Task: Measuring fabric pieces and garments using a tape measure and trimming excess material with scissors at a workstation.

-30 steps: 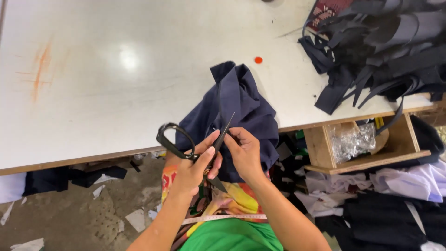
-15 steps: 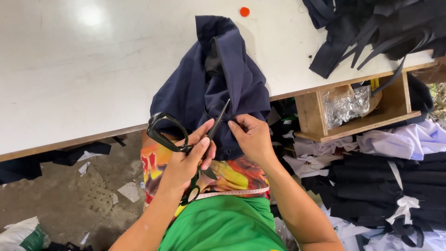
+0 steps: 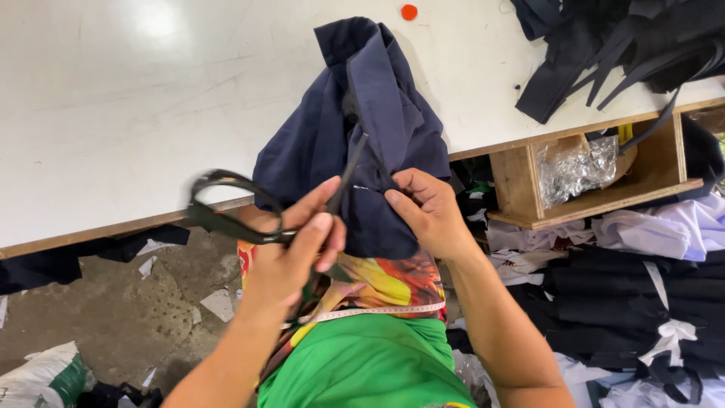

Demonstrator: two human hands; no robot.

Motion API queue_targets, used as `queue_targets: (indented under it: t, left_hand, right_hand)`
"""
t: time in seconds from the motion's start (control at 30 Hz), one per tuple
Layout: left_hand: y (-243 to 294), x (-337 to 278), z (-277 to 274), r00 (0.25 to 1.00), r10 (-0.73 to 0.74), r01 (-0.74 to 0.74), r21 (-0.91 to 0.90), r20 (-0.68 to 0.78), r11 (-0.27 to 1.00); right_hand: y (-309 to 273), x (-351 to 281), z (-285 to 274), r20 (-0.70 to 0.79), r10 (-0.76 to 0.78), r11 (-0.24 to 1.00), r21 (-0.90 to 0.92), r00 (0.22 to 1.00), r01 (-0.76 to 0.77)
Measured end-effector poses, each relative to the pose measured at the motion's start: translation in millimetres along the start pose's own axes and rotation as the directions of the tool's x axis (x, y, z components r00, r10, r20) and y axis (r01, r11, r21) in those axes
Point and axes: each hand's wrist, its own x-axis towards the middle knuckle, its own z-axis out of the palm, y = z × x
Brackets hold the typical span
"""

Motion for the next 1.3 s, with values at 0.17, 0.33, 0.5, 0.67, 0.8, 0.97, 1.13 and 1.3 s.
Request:
queue_targets:
  t: [0.17, 0.33, 0.5, 0.67, 0.8, 0.97, 1.13, 1.3]
  left_hand:
    - [73.4, 29.1, -16.4, 0.998, 0.018, -0.045, 0.525, 0.057, 0.85]
    - [41.4, 21.7, -9.0, 0.993, -0.107, 0.07, 0.476, 0.052, 0.877]
    - [7.5, 4.8, -7.1, 0.996, -0.07, 0.048, 0.301, 0.062, 0.952]
    - [-5.7, 12.4, -18.3, 0.988, -0.063, -0.032, 0.58, 0.142, 0.814]
    - [-50.3, 2.4, -30.7, 0.993, -0.036, -0.043, 0.619, 0.114, 0.784]
    - [-71.0, 16.8, -21.5, 0.998, 0.045, -0.068, 0.618, 0.052, 0.783]
    - [-66.4, 24.5, -20.0, 0.999, -0.043, 0.027, 0.576, 0.013, 0.817]
    - [-44.8, 25.0, -11.8, 0.997, -0.081, 0.073, 0.39, 0.003, 0.918]
  right_hand:
    - [-64.7, -12.3, -2.1, 0.227, 0.033, 0.923, -0.38, 0.973, 0.057]
    - [-83.6, -17.2, 4.9, 0.263, -0.075, 0.848, -0.49, 0.962, 0.2]
    - [-54.6, -29.4, 1.8, 0.162, -0.115, 0.824, -0.535, 0.98, 0.186]
    - [-13.6, -45.7, 2.0, 0.212, -0.361, 0.507, -0.773, 0.908, 0.382]
    - [12.0, -54.1, 6.0, 0.215, -0.491, 0.361, -0.831, 0.844, 0.422]
    - [21.6, -66.0, 19.6, 0.189, -0.648, 0.291, -0.834, 0.738, 0.469]
    - [24.1, -69.0, 29.1, 0.078, -0.665, 0.456, -0.746, 0.743, 0.486]
    - [27.8, -73.0, 19.1, -0.14, -0.407, 0.835, -0.458, 0.903, 0.306]
